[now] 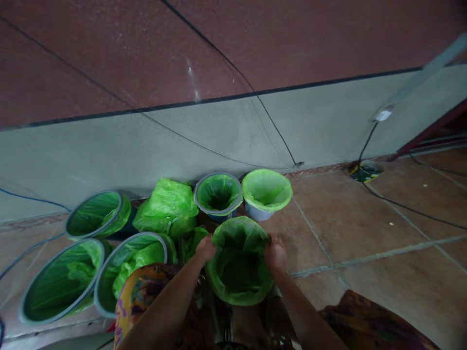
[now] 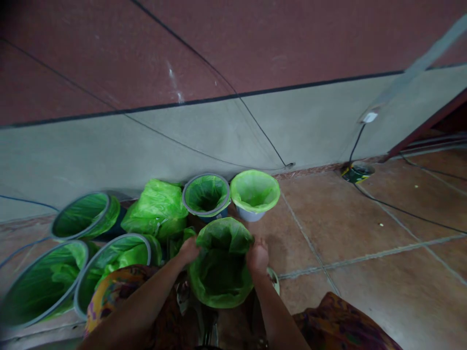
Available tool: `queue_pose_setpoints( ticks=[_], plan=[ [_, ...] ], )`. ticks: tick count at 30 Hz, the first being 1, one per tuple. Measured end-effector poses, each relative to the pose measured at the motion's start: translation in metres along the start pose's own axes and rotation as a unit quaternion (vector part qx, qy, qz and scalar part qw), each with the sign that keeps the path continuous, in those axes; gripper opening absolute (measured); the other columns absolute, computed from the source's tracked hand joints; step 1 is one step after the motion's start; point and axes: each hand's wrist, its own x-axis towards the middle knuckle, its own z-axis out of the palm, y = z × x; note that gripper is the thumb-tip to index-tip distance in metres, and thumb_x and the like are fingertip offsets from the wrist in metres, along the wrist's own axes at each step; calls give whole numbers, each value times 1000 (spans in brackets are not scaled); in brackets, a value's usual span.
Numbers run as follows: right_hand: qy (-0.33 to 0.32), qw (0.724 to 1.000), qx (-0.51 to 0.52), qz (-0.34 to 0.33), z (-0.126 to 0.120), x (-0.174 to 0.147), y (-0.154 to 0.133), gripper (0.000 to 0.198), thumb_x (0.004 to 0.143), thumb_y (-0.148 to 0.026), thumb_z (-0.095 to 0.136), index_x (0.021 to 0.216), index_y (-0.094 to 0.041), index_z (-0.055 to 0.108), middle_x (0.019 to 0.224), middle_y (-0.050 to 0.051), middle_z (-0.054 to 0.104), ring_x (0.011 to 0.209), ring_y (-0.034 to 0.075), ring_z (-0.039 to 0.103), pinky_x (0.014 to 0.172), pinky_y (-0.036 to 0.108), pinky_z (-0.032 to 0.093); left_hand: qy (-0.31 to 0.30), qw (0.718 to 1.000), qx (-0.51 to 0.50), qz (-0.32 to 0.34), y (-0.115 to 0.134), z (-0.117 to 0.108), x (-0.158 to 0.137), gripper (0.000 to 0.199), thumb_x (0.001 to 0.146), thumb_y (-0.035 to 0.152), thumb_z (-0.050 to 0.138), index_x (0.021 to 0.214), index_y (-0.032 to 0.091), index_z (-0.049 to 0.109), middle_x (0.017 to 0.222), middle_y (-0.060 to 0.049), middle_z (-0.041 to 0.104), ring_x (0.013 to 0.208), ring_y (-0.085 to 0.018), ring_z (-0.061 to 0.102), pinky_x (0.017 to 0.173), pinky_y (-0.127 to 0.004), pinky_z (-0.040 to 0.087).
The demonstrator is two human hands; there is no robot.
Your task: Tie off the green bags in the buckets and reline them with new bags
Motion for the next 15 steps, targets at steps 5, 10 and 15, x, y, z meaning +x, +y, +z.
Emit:
queue_pose_setpoints(
  ticks=[5, 10, 15],
  plan=[
    [6, 997, 72, 16, -9, 21, -8, 51, 84, -43, 51, 122, -9, 56, 109, 15, 65, 98, 27, 61, 84, 34, 46, 93, 995, -31, -12, 13, -18, 5, 85, 71, 45, 68, 142, 11, 34, 138, -19, 50, 126, -29, 49, 98, -36, 43],
    [-74, 997, 23, 23, -20, 39, -19, 23, 82, -28, 53, 95, -17, 69, 90, 8, 71, 83, 23, 66, 69, 28, 45, 148, 985, -58, 69, 40, -30, 24, 34, 83, 24, 56, 116, 19, 61, 119, -8, 65, 111, -20, 59, 98, -31, 42],
    [-37, 998, -54, -2, -22, 26, -19, 22, 83, -17, 47, 90, -16, 67, 87, 8, 68, 72, 19, 63, 61, 27, 41, 164, 974, -140, 67, 31, -23, 30, 19, 82, 10, 49, 81, 19, 66, 88, -2, 72, 84, -13, 65, 82, -24, 46]
  ],
)
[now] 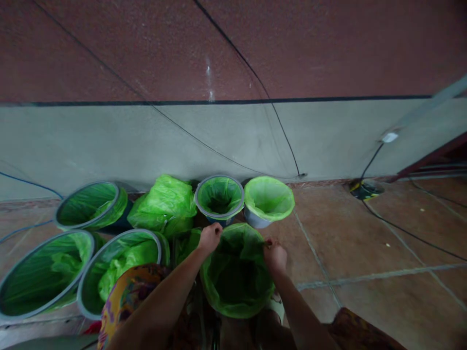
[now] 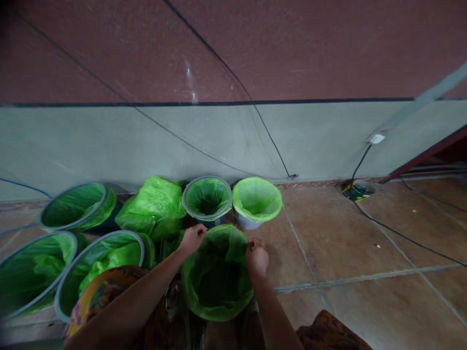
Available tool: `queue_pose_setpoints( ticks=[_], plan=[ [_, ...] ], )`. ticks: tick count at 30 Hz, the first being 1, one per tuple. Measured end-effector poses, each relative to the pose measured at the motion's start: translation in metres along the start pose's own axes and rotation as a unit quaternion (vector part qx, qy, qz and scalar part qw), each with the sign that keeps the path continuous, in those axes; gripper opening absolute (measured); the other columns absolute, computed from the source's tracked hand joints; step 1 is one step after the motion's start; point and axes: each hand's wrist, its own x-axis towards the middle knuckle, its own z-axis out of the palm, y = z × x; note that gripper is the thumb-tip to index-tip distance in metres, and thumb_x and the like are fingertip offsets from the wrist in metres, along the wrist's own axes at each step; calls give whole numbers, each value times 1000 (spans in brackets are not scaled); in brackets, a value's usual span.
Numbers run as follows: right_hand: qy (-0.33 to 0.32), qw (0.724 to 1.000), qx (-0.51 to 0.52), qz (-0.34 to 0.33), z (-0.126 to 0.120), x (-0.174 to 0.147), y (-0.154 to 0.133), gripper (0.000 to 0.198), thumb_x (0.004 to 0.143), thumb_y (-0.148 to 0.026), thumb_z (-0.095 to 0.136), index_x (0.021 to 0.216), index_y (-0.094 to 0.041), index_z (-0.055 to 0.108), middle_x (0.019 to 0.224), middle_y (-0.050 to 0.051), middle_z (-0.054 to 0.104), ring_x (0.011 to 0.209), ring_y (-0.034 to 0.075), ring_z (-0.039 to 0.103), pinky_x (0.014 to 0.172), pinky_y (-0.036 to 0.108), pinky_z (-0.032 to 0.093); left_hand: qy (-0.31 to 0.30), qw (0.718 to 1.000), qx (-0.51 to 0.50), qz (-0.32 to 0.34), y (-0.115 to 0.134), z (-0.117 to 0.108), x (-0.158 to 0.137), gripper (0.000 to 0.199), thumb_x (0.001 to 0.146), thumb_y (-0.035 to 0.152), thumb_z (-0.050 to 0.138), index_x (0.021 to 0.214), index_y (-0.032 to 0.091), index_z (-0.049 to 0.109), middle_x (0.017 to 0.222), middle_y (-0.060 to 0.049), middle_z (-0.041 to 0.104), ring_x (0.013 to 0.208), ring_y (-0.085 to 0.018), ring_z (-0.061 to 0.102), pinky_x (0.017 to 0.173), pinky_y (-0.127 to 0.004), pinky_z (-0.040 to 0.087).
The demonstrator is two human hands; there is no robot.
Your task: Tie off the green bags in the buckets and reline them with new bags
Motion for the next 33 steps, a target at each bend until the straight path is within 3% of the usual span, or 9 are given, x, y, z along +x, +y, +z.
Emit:
queue_pose_setpoints(
  ticks=[4, 7, 10, 13, 16, 19, 24, 30, 33],
  plan=[
    [7, 998, -30, -63, 1, -18, 7, 24, 84, -13, 42, 86, -17, 66, 97, 8, 64, 71, 16, 60, 60, 26, 38, -28, 999, -19, 26, -17, -2, -8, 21, 79, 7, 49, 77, 19, 66, 81, 1, 70, 78, -12, 63, 79, -23, 47],
    [0, 996, 5, -91, -3, -20, 9, 16, 84, -26, 52, 86, -19, 67, 101, 7, 63, 74, 16, 61, 62, 25, 39, -54, 997, -17, 52, -21, -12, -7, 23, 71, 3, 51, 74, 20, 67, 88, 1, 70, 87, -13, 63, 84, -23, 46],
    [29, 995, 70, -64, -12, -5, 4, 29, 88, -41, 48, 87, -19, 68, 96, 7, 66, 73, 16, 61, 65, 25, 41, -47, 997, -32, 61, -14, -21, 3, 23, 69, 2, 53, 72, 19, 68, 93, -1, 70, 95, -14, 63, 88, -22, 45],
    [49, 996, 66, -37, -17, 25, -12, 42, 93, -45, 38, 93, -17, 69, 86, 8, 67, 76, 19, 62, 68, 27, 42, -26, 999, -31, 29, 4, -22, 18, 19, 79, 14, 53, 89, 18, 69, 94, -2, 71, 91, -15, 64, 84, -23, 47],
    [-1, 997, 48, -67, -12, 53, -32, 39, 93, -41, 39, 95, -16, 69, 91, 9, 69, 83, 20, 63, 74, 28, 43, -46, 998, 20, 45, 27, -13, 30, 26, 90, 32, 47, 100, 19, 67, 100, -5, 71, 94, -17, 65, 84, -27, 48],
    [-84, 988, 72, -110, 2, 65, -43, 35, 92, -37, 42, 95, -16, 70, 95, 9, 71, 87, 19, 64, 78, 27, 44, -95, 988, 92, 82, 41, 1, 35, 33, 93, 39, 41, 96, 18, 67, 99, -8, 71, 96, -21, 65, 86, -31, 48],
    [-119, 975, 106, -157, 17, 59, -40, 30, 90, -32, 46, 103, -17, 68, 101, 6, 71, 91, 19, 64, 83, 28, 46, -144, 969, 176, 96, 29, 14, 30, 33, 94, 40, 40, 102, 20, 65, 101, -10, 70, 100, -23, 65, 88, -34, 48],
    [-156, 976, -74, -130, 17, 48, -45, 34, 87, -18, 46, 117, -14, 62, 104, 12, 70, 97, 24, 64, 84, 30, 44, -173, 963, 201, 40, 18, 13, 26, 25, 90, 32, 47, 104, 19, 63, 105, -13, 69, 104, -27, 64, 89, -38, 47],
    [-169, 976, -85, -107, 14, 46, -54, 35, 88, -18, 45, 117, -14, 63, 103, 13, 71, 97, 25, 65, 84, 31, 45, -171, 964, 202, 30, 22, 8, 25, 31, 84, 29, 56, 113, 18, 60, 111, -14, 68, 107, -28, 63, 90, -38, 47]
  ],
)
